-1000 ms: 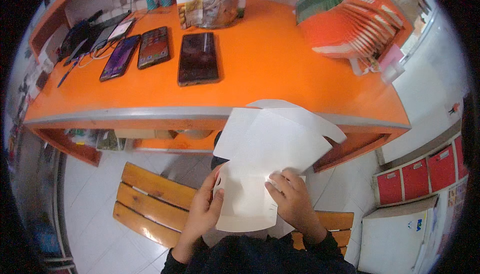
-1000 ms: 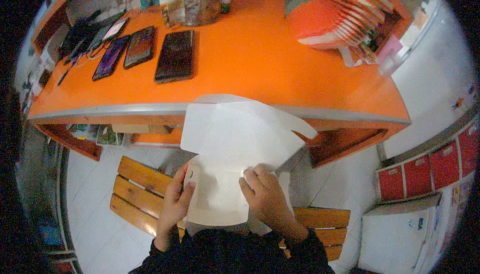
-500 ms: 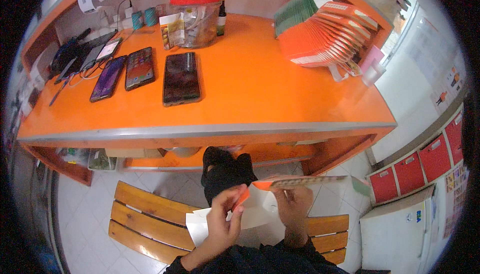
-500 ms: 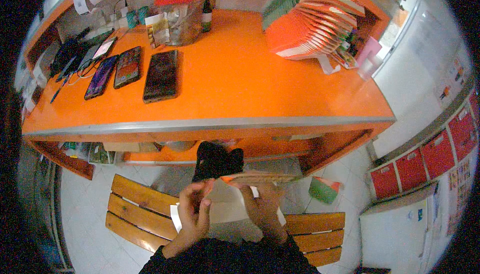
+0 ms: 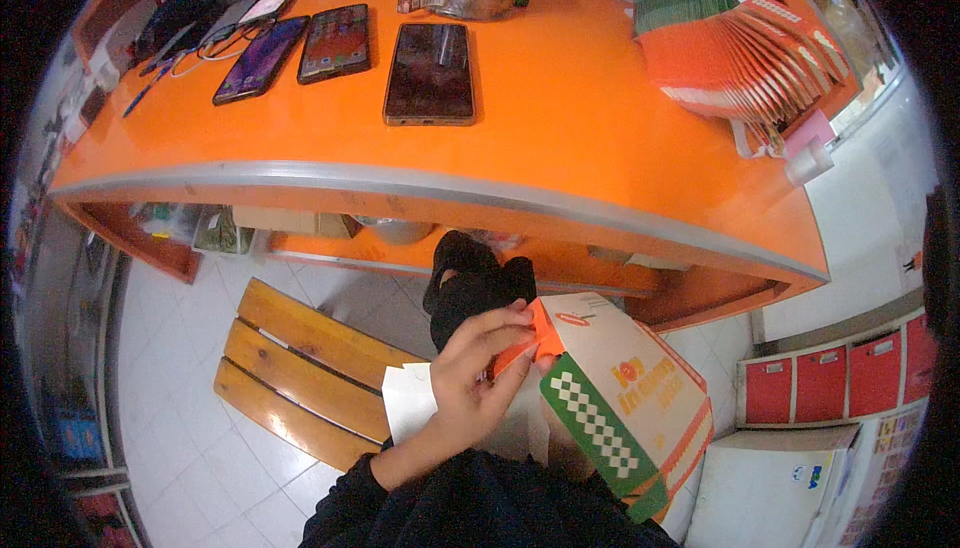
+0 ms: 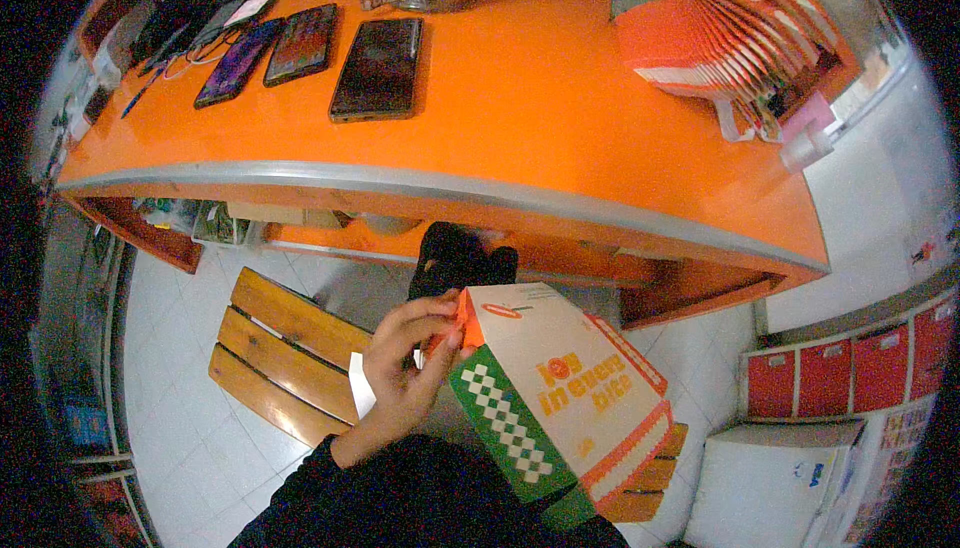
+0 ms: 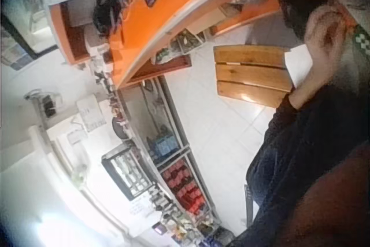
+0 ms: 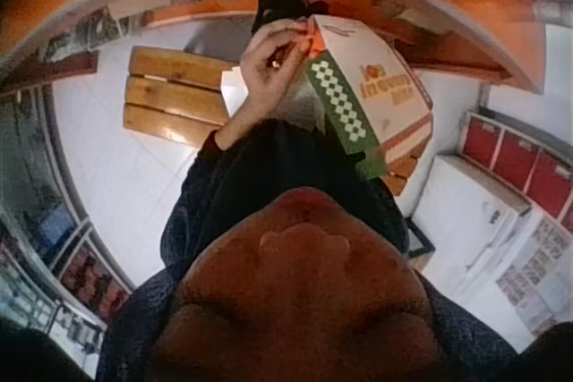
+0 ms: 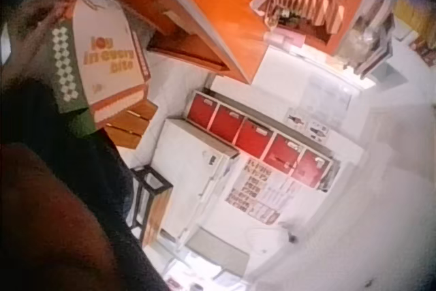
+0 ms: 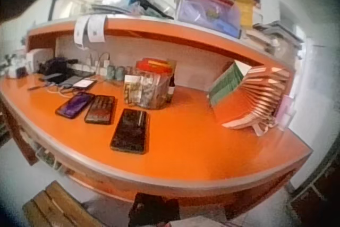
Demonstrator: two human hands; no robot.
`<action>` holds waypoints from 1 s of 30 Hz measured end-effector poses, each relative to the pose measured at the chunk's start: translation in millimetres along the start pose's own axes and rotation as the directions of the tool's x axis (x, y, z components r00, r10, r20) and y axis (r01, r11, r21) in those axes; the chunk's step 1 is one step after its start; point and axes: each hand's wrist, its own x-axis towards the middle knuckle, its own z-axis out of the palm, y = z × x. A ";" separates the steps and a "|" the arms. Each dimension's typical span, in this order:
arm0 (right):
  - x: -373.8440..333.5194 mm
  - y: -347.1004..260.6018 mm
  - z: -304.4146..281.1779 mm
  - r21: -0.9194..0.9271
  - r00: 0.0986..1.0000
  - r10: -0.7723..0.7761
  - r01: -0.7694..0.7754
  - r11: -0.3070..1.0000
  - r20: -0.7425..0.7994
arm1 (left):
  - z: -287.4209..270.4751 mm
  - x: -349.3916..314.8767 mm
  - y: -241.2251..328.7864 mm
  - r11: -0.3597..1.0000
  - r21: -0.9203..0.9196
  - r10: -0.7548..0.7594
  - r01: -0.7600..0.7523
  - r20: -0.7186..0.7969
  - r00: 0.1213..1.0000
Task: The person sits at an orange counter and folds small, flat paper sheets into small rectangular boxes. They repeatedly pick up a sheet, fold the sides, and tuck the flaps to form a box, then place the finished box on a growing stack on the counter.
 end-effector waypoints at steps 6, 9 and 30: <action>4.4 42.8 21.3 0.150 0.993 0.099 -0.089 0.985 -0.062 | 5.6 -2.3 -6.4 0.984 -0.112 -0.140 0.139 -0.006 0.990; 4.9 49.5 23.1 0.168 0.990 0.113 -0.098 0.981 -0.082 | 4.8 -2.5 -6.6 0.996 0.083 0.028 -0.033 0.057 0.998; 34.1 -16.2 -12.7 -0.419 0.864 -0.450 0.330 0.846 -0.227 | -27.6 -8.6 -27.0 0.794 -0.160 -0.589 0.587 0.036 0.807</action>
